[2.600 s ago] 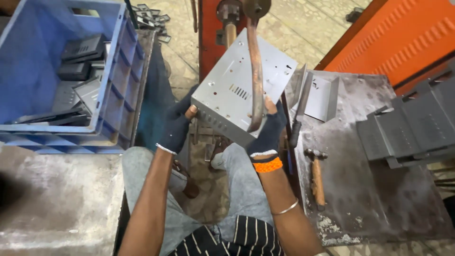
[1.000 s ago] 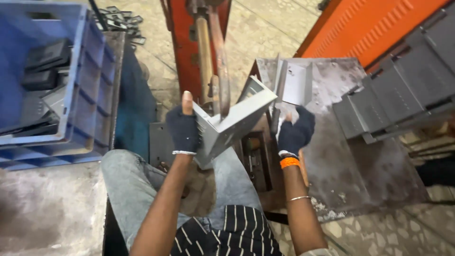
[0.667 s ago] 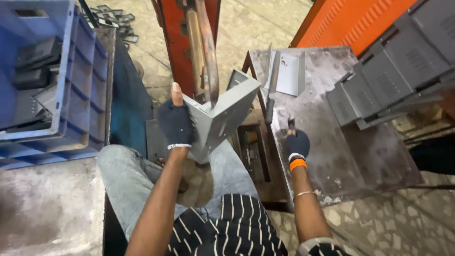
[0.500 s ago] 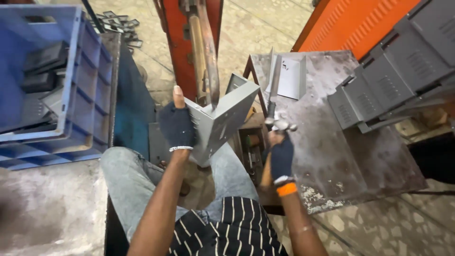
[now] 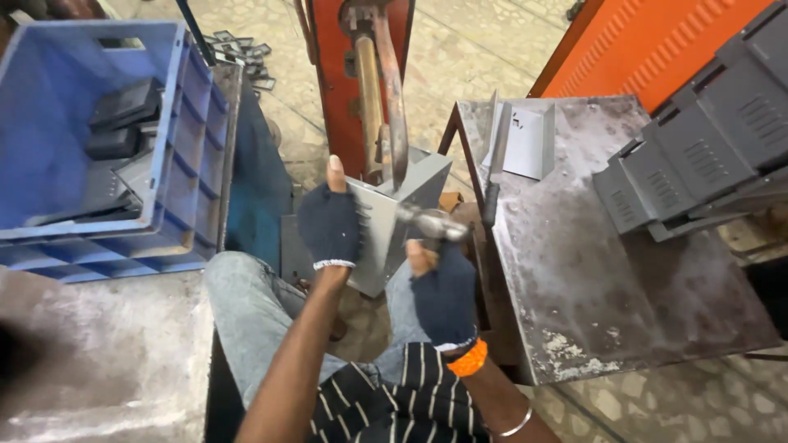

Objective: Spot welding and assembling metal chassis components using a stationary welding machine and a hammer.

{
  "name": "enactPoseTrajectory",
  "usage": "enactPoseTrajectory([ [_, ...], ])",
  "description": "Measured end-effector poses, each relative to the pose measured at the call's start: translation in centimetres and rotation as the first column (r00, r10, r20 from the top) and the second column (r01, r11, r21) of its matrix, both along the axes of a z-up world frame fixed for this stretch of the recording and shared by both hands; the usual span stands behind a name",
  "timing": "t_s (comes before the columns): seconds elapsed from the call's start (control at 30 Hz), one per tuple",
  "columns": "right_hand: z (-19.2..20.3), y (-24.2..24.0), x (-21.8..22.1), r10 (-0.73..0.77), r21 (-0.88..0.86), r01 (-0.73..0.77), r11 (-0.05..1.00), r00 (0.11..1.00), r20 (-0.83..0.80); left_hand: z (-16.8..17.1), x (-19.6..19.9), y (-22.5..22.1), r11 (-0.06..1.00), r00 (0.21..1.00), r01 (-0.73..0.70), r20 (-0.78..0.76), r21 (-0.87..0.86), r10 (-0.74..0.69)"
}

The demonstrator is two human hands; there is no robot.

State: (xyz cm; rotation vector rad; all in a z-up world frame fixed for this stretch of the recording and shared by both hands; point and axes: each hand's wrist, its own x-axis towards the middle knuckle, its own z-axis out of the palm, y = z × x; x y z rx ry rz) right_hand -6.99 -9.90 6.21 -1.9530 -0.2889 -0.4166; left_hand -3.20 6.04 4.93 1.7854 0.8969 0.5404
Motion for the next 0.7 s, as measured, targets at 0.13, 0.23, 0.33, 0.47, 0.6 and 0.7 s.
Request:
enactPoseTrajectory([
  [0.13, -2.8, 0.5, -0.1, -0.049, 0.159, 0.086, 0.983, 0.973, -0.225, 0.3, -1.3, -0.5, 0.999, 0.999, 0.039, -0.022, -0.023, -0.039],
  [0.23, -1.0, 0.5, 0.5, 0.119, 0.214, -0.064, 0.975, 0.96, -0.255, -2.6, -1.3, -0.6, 0.997, 0.997, 0.05, 0.069, -0.06, -0.046],
  [0.33, -1.4, -0.6, 0.7, 0.144, 0.181, -0.095, 0.979, 0.95, -0.276, -7.0, -3.0, -1.4, 0.994, 0.995, 0.065, 0.088, -0.091, -0.057],
  [0.47, -1.4, -0.5, 0.0, 0.148, 0.244, -0.084, 0.966, 0.955, -0.256, -11.3, -2.8, -1.6, 0.998, 0.992, 0.027, 0.122, -0.06, -0.02],
  [0.6, -1.7, -2.0, -0.5, 0.142, 0.2, -0.084, 0.976, 0.945, -0.295, -10.7, -2.8, -2.2, 0.97, 0.993, 0.004, -0.113, 0.242, 0.025],
  [0.7, 0.3, -2.5, -0.5, 0.163, 0.153, -0.124, 0.98, 0.945, -0.283, -4.0, -3.3, -3.5, 0.991, 0.995, -0.081, -0.064, -0.106, 0.074],
])
